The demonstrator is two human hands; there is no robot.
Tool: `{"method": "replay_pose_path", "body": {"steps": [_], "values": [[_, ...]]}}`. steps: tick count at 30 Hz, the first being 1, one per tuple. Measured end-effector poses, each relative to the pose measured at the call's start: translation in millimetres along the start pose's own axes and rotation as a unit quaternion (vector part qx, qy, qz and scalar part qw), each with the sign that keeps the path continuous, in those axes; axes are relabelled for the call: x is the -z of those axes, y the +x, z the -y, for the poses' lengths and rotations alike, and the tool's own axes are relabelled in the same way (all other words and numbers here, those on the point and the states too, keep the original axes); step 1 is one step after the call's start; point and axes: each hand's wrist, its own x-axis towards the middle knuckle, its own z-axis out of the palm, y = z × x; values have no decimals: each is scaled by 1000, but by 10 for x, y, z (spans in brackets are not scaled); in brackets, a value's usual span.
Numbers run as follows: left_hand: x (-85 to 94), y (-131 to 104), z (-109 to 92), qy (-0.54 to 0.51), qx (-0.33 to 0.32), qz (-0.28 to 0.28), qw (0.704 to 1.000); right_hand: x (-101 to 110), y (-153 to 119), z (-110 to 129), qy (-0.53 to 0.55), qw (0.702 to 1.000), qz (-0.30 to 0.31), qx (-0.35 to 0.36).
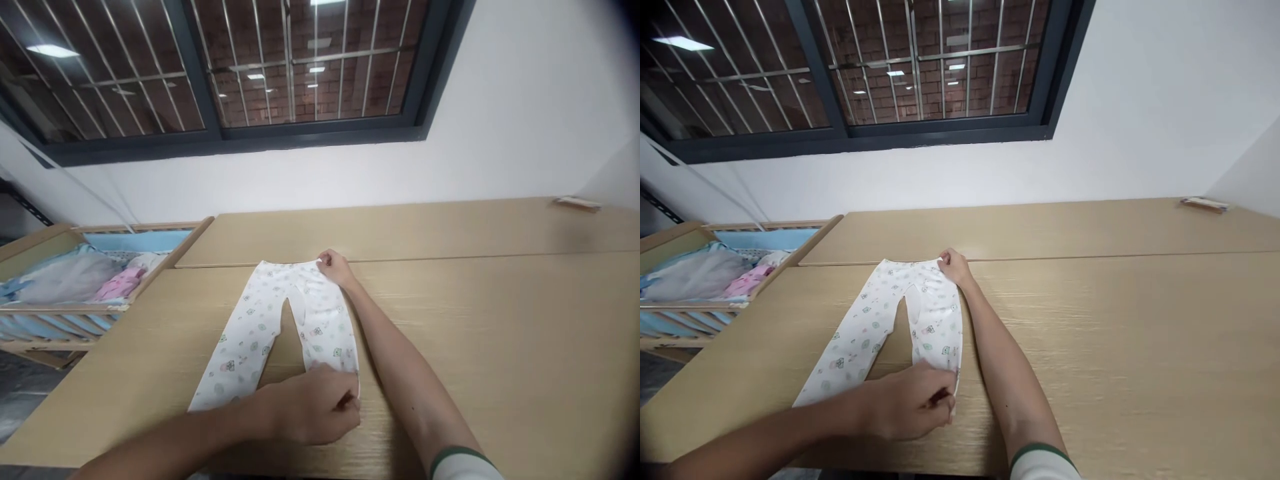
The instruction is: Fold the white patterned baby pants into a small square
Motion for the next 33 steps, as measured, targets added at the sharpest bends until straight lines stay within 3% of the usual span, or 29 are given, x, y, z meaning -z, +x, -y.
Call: {"method": "replay_pose_path", "body": {"steps": [2, 6, 8, 11, 15, 18, 23, 26, 28, 30, 33], "values": [[-12, -176, 33, -136, 35, -45, 989, -14, 11, 20, 14, 1000, 2, -11], [-35, -580, 64, -338, 86, -152, 925, -37, 18, 128, 57, 997, 7, -49], [-35, -786, 103, -367, 84, -214, 901, -31, 16, 233, 79, 994, 3, -72], [-35, -1075, 205, -388, 74, -261, 881, -47, 53, 468, 88, 991, -4, -100], [-50, -1405, 389, -391, 70, -325, 858, -266, 228, 881, 56, 991, 3, -118], [-77, -1616, 560, -338, 115, -374, 856, -598, 381, 1174, 4, 993, -5, -120], [-144, -1898, 880, -142, 260, -451, 842, -1249, 469, 1483, -123, 988, -10, -98], [-181, -2005, 1070, -35, 310, -428, 848, -1545, 416, 1564, -187, 978, 12, -93], [-205, -2042, 1178, 29, 334, -392, 856, -1661, 356, 1596, -221, 970, 27, -96], [-232, -2056, 1247, 104, 358, -383, 845, -1715, 292, 1624, -247, 963, 41, -97], [-262, -2049, 1244, 233, 325, -455, 796, -1715, 182, 1685, -271, 957, 60, -81]]}}
